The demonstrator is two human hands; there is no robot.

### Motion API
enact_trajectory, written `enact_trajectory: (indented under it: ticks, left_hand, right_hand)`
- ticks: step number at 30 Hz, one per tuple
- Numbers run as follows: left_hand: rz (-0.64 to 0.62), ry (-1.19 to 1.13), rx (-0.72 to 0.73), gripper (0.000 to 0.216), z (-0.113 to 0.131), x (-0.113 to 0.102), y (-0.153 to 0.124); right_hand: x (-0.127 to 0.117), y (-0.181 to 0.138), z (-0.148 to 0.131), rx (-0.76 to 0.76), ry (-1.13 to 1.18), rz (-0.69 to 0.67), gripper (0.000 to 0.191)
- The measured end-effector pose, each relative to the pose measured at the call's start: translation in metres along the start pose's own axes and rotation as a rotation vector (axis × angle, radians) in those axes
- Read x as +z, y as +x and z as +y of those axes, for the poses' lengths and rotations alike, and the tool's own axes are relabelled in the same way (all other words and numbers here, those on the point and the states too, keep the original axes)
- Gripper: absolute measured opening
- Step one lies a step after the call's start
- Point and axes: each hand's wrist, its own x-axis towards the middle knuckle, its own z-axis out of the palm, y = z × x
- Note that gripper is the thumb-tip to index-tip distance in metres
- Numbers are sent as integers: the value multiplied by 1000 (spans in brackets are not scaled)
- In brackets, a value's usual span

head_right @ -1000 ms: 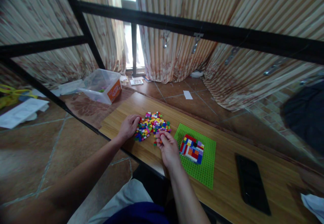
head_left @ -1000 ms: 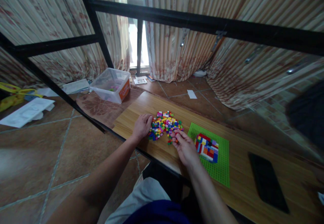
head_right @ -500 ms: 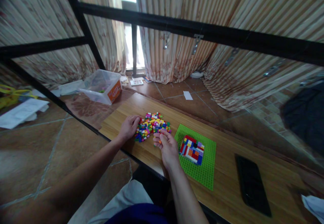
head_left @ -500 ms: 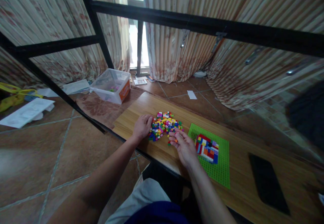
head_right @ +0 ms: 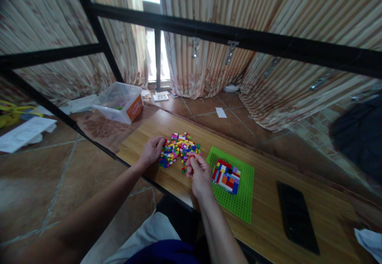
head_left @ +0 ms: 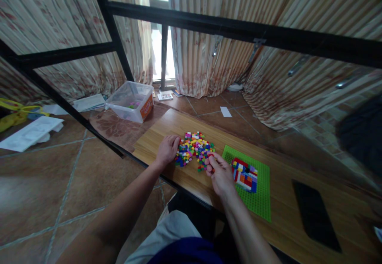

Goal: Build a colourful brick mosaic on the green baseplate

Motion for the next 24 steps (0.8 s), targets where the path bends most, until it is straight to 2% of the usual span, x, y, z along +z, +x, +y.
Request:
enact_trajectory:
  ticks: [5, 10, 12, 15, 24]
  left_hand:
    - [-9, 6, 0, 37, 0, 0, 0]
    - [-6, 8, 6, 36, -1, 1, -1]
    - [-8, 3, 9, 36, -2, 1, 0]
    - [-13, 2, 12, 37, -2, 1, 0]
    - [-12, -19, 6, 35, -2, 1, 0]
  right_hand:
    - [-7, 11, 9, -37, -178, 37, 34]
    - [-15, 35, 13, -233, -818, 37, 31]
    - [-14, 43, 10, -301, -974, 31, 25]
    - [-8, 49, 4, -348, -1035, 24, 20]
    - [-2, 52, 2, -481, -1257, -104, 29]
